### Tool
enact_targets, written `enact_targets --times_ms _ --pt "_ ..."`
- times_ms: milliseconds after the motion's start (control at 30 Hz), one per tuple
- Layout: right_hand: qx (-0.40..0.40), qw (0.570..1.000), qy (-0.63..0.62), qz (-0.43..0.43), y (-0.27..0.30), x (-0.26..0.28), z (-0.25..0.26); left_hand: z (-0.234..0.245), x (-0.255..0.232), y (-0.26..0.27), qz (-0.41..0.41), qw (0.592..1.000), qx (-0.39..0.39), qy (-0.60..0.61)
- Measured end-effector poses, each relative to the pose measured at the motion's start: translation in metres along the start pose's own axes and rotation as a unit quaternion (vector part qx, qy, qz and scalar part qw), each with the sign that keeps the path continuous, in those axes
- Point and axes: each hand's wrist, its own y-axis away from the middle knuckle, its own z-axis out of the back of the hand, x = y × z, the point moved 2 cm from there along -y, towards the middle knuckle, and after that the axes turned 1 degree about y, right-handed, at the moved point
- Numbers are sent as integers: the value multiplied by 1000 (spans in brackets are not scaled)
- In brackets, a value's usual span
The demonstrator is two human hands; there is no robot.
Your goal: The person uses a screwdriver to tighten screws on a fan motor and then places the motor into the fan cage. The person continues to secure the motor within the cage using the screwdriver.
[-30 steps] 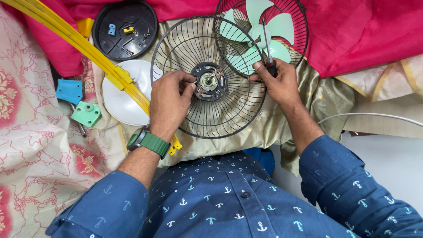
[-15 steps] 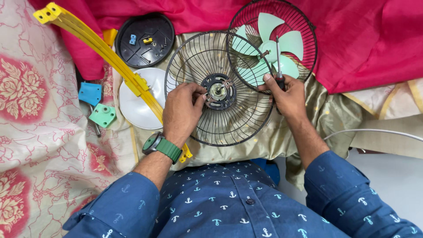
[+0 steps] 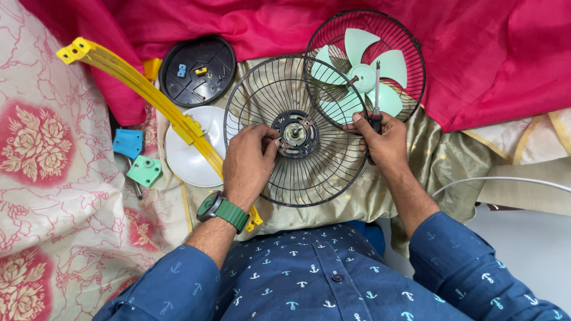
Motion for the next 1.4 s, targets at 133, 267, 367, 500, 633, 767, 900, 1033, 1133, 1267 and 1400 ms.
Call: enact_targets --times_ms 133,267,367,500,633,767,900,1033,1133,1267,1400 --pt "10 1000 8 7 0 0 1 0 -1 -1 -5 1000 7 -7" --pt "1 999 53 10 -2 2 3 2 -2 -2 -16 1000 5 -14" --pt "-46 996 67 35 3 0 8 2 0 -4 -27 999 -4 24" --pt "-161 975 75 136 16 11 13 3 -4 -8 8 997 -12 78" --pt "-160 953 55 253 26 34 10 2 -12 -12 69 979 -13 192" --pt "-57 984 1 168 29 56 -7 -4 -22 -23 56 972 -8 227" --pt "41 990 -6 132 37 75 -27 -12 -33 -33 7 965 -5 263" --pt "79 990 -27 115 41 88 -40 -20 -41 -35 47 943 19 329" --pt "89 987 -36 127 43 95 -45 -23 -46 -36 88 913 39 396" --pt "92 987 -35 130 47 95 -45 -24 -50 -34 130 896 57 422" --pt "85 991 -24 105 45 89 -43 -23 -47 -31 138 909 68 387"
